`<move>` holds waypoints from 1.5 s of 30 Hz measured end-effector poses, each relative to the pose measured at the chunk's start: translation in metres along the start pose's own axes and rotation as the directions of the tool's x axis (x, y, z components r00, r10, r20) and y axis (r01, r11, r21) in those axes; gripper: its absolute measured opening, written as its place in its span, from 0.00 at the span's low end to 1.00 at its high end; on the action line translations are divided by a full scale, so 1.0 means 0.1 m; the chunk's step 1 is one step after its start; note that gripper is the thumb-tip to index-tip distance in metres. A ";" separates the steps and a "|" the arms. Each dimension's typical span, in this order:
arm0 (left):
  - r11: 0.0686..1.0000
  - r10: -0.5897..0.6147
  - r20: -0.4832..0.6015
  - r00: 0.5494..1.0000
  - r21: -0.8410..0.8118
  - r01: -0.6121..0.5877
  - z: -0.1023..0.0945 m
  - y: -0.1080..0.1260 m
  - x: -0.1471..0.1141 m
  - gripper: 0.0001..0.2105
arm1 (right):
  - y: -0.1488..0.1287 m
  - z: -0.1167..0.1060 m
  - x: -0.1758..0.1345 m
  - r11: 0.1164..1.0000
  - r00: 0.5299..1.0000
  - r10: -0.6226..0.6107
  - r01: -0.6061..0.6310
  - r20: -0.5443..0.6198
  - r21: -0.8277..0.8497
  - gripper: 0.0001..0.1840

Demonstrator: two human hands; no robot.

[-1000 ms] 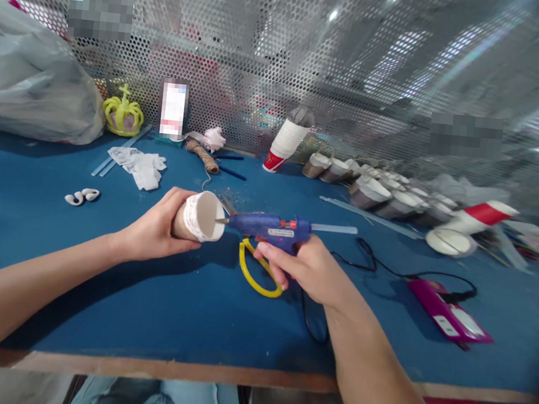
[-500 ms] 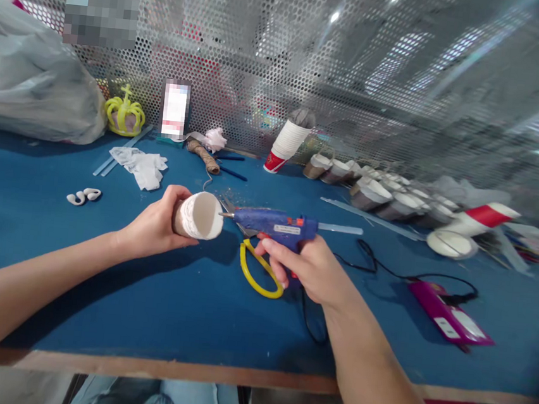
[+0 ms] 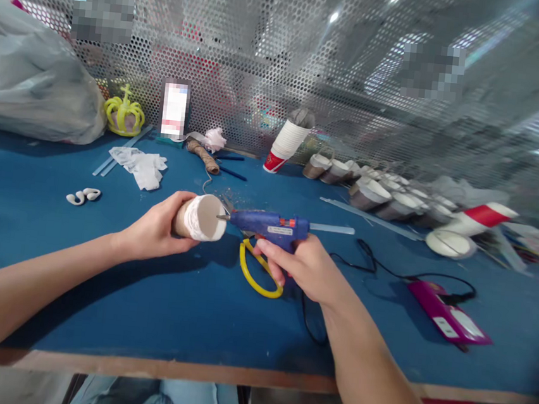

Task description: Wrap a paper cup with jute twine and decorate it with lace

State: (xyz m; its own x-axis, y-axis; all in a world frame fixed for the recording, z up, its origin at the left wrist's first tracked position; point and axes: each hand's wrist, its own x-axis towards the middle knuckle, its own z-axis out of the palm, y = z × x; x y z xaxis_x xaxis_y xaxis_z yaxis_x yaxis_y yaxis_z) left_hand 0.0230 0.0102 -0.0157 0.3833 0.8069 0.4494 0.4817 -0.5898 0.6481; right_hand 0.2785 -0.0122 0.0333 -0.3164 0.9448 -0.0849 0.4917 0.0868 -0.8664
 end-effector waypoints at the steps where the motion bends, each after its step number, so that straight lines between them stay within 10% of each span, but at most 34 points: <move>1: 1.000 0.000 -0.024 1.000 0.005 0.000 0.00 -0.01 0.00 0.25 | -0.01 0.00 -0.01 1.000 1.000 0.007 -0.007 0.005 -0.009 0.17; 23: 0.970 0.217 -0.091 0.972 0.128 -0.205 -0.02 -0.01 0.01 0.28 | 0.06 0.06 0.01 0.986 0.995 -0.084 0.090 -0.044 0.144 0.16; 31: 0.995 0.087 -0.113 0.990 0.056 -0.081 -0.01 -0.09 -0.01 0.27 | 0.01 0.05 0.00 0.997 0.995 -0.068 0.066 -0.075 -0.029 0.17; 45: 0.963 0.195 -0.222 0.956 0.229 -0.143 0.00 -0.06 0.01 0.25 | -0.02 0.09 -0.02 0.996 0.998 -0.057 0.055 0.034 0.071 0.14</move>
State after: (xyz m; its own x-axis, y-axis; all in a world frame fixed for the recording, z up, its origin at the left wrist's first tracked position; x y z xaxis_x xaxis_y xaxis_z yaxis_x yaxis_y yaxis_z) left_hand 0.0203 0.0148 -0.0188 0.2855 0.6634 0.6917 0.5898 -0.6905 0.4187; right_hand 0.2705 -0.0169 0.0303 -0.3716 0.9269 -0.0519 0.4149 0.1158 -0.9025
